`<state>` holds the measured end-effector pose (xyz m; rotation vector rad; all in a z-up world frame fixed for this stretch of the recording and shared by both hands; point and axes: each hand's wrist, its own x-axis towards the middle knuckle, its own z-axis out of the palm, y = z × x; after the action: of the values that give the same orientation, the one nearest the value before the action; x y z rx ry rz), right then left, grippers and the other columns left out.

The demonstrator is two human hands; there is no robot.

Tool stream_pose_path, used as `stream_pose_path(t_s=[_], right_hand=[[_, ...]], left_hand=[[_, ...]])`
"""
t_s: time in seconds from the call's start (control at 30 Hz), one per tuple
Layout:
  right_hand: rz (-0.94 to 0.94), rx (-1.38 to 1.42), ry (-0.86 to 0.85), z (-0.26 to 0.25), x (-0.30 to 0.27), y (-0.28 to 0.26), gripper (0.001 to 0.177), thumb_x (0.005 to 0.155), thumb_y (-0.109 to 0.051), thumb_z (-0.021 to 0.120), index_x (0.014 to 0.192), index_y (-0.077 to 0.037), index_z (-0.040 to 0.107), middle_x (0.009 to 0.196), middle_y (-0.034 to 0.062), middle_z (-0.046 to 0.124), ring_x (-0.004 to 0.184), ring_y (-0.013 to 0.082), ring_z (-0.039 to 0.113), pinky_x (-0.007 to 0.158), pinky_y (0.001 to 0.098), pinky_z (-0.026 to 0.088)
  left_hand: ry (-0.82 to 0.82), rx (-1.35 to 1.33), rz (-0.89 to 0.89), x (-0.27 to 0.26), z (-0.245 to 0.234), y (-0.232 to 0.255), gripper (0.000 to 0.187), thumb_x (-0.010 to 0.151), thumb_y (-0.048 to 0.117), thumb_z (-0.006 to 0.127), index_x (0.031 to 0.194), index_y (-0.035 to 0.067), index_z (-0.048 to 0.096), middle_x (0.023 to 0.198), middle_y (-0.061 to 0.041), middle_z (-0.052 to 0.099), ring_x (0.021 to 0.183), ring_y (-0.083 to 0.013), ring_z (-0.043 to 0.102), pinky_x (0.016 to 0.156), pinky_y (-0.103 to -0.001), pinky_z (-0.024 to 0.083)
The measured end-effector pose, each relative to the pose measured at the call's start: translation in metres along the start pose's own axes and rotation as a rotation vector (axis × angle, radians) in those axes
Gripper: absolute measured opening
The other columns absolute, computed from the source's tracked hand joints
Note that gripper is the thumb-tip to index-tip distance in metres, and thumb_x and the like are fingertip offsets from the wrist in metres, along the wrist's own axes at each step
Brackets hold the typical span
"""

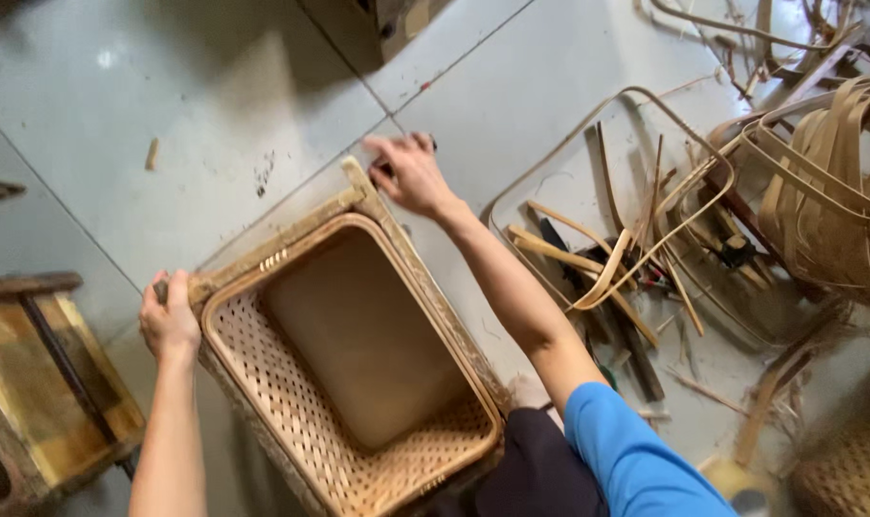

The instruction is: The person uses a hammer to remove wooden slats from a woven basket placed in a wooden frame. They then adjust the basket and remove additional pieces by hand, leaving the basket empty of the internal slats.

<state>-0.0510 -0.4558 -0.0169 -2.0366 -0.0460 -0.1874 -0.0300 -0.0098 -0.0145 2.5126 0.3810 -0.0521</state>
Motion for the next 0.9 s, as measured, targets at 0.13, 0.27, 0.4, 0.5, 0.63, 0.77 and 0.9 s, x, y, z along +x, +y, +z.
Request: stream_pose_path(t_s=[0.13, 0.27, 0.4, 0.5, 0.63, 0.77, 0.9], right_hand=[[0.103, 0.232, -0.045, -0.002, 0.006, 0.006, 0.025, 0.105, -0.023, 0.049, 0.125, -0.018, 0.063, 0.078, -0.0006, 0.073, 0.082, 0.0133, 0.075, 0.112, 0.0381, 0.039], [-0.112, -0.19, 0.059, -0.002, 0.011, 0.007, 0.02, 0.104, -0.024, 0.053, 0.117, -0.018, 0.066, 0.085, 0.0008, 0.075, 0.091, 0.0176, 0.066, 0.109, 0.0422, 0.032], [-0.041, -0.108, -0.006, 0.002, 0.004, 0.012, 0.023, 0.105, -0.026, 0.051, 0.117, -0.015, 0.068, 0.081, 0.0042, 0.074, 0.092, 0.0216, 0.066, 0.109, 0.0453, 0.032], [0.093, 0.248, -0.086, 0.001, 0.009, 0.019, 0.026, 0.107, -0.03, 0.049, 0.121, -0.016, 0.067, 0.081, 0.0052, 0.073, 0.088, 0.0254, 0.07, 0.099, 0.0504, 0.045], [-0.215, -0.32, 0.017, 0.004, 0.009, 0.027, 0.027, 0.108, -0.031, 0.049, 0.125, -0.013, 0.061, 0.083, 0.0077, 0.074, 0.097, 0.0292, 0.067, 0.11, 0.0546, 0.027], [-0.063, -0.306, -0.1, 0.002, 0.016, 0.022, 0.028, 0.109, -0.031, 0.046, 0.125, -0.014, 0.061, 0.079, 0.0071, 0.072, 0.093, 0.0249, 0.067, 0.116, 0.0507, 0.03], [0.012, -0.125, -0.122, -0.011, 0.026, 0.005, 0.03, 0.109, -0.031, 0.043, 0.121, -0.018, 0.066, 0.069, 0.0056, 0.071, 0.084, 0.0199, 0.069, 0.12, 0.0447, 0.033]], left_hand=[[-0.021, 0.033, -0.11, 0.0, -0.002, 0.01, 0.059, 0.096, 0.058, 0.062, 0.135, 0.014, 0.066, 0.124, -0.015, 0.069, 0.115, -0.0343, 0.063, 0.097, -0.047, 0.047], [-0.012, 0.095, -0.173, 0.002, -0.002, 0.014, 0.057, 0.094, 0.06, 0.063, 0.128, 0.014, 0.068, 0.117, -0.015, 0.07, 0.109, -0.034, 0.065, 0.093, -0.048, 0.048], [0.008, 0.099, -0.105, 0.001, 0.0, 0.003, 0.058, 0.097, 0.061, 0.063, 0.127, 0.012, 0.071, 0.121, -0.015, 0.071, 0.111, -0.0349, 0.064, 0.096, -0.048, 0.048], [-0.047, 0.018, -0.099, 0.007, 0.002, 0.0, 0.06, 0.097, 0.062, 0.06, 0.132, 0.014, 0.067, 0.121, -0.012, 0.071, 0.113, -0.0322, 0.065, 0.098, -0.045, 0.047], [-0.046, 0.025, -0.089, 0.007, 0.002, -0.003, 0.061, 0.098, 0.062, 0.061, 0.135, 0.014, 0.067, 0.124, -0.014, 0.07, 0.114, -0.0328, 0.064, 0.099, -0.046, 0.046], [-0.008, 0.052, -0.098, 0.005, 0.002, -0.005, 0.062, 0.097, 0.062, 0.061, 0.132, 0.012, 0.068, 0.124, -0.014, 0.071, 0.114, -0.0323, 0.065, 0.099, -0.045, 0.047], [-0.022, 0.048, -0.105, 0.01, 0.006, -0.001, 0.062, 0.096, 0.062, 0.062, 0.133, 0.013, 0.067, 0.122, -0.014, 0.07, 0.113, -0.0322, 0.065, 0.097, -0.045, 0.047]])
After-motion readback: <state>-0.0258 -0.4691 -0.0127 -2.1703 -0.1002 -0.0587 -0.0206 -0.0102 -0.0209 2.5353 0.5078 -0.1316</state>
